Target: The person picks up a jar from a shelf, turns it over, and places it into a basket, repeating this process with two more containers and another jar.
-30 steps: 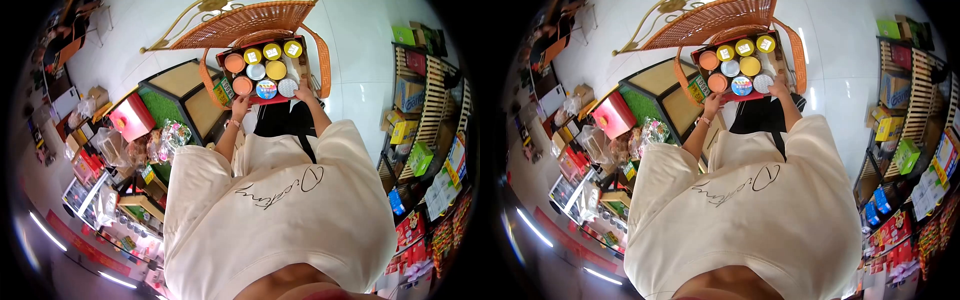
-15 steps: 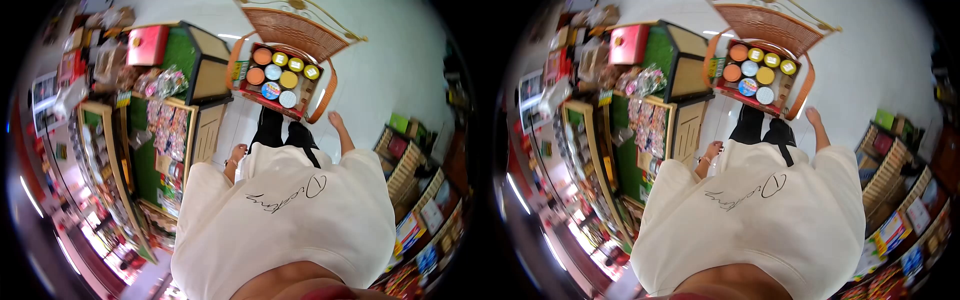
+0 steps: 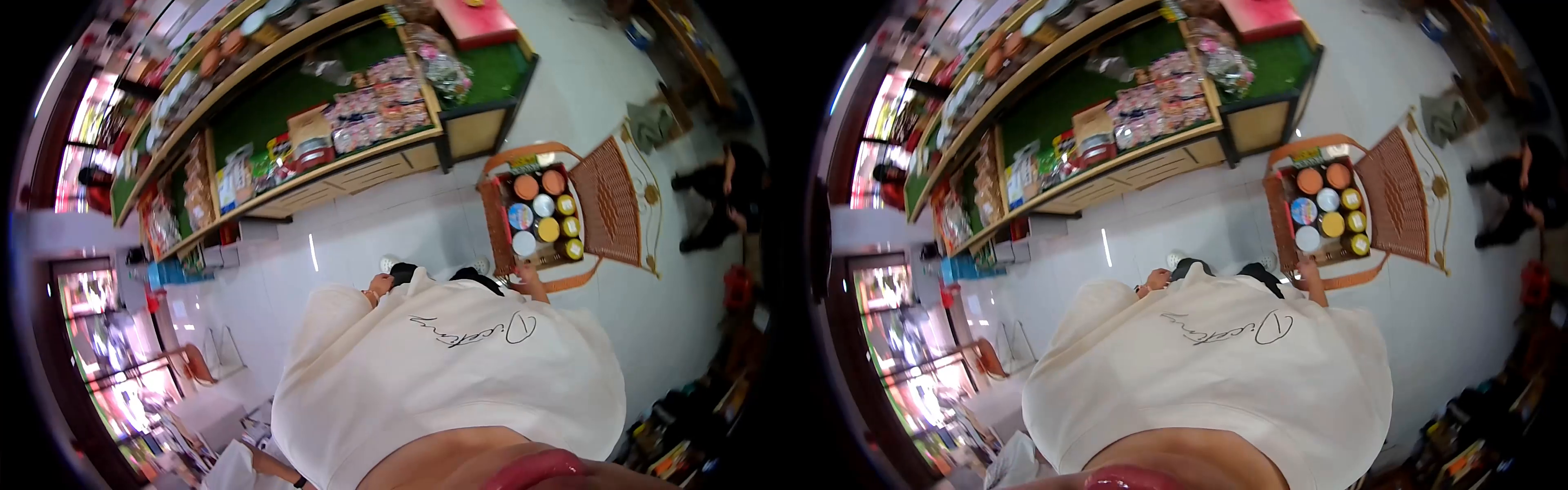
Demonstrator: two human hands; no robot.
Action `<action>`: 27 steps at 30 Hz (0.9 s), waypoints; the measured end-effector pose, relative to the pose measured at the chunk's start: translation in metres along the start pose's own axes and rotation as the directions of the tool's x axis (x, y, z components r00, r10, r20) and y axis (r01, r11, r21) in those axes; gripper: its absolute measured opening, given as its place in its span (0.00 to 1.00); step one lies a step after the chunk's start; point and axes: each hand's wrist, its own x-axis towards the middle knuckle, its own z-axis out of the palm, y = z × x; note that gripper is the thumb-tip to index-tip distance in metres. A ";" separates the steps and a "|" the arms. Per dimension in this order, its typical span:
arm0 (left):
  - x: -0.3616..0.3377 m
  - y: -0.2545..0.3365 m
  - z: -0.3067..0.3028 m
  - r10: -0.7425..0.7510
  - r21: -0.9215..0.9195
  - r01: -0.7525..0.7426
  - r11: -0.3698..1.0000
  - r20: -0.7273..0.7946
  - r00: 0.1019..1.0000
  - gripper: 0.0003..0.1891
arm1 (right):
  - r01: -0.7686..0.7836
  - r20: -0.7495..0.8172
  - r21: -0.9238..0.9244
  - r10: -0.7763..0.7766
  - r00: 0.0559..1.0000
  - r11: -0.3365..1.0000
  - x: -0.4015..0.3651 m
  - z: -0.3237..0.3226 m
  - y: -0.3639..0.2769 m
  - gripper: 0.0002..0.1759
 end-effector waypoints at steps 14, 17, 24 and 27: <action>-0.005 -0.173 -0.086 -0.037 -0.335 -0.069 0.940 -0.301 0.953 0.17 | -0.522 0.386 0.387 0.381 0.840 0.760 0.135 -0.110 -0.396 0.20; -0.017 -0.206 -0.125 -0.161 -0.492 -0.027 0.870 -0.336 0.928 0.19 | -0.507 0.528 0.148 0.365 0.766 0.849 0.132 -0.056 -0.485 0.24; -0.042 -0.310 -0.180 -0.356 -0.737 -0.086 0.670 -0.420 0.835 0.18 | -0.050 0.598 -0.082 0.089 0.796 0.995 0.156 0.067 -0.642 0.23; -0.049 -0.339 -0.202 -0.365 -0.762 -0.024 0.647 -0.337 0.868 0.20 | 0.096 0.620 -0.020 -0.063 0.782 0.995 0.206 0.105 -0.667 0.23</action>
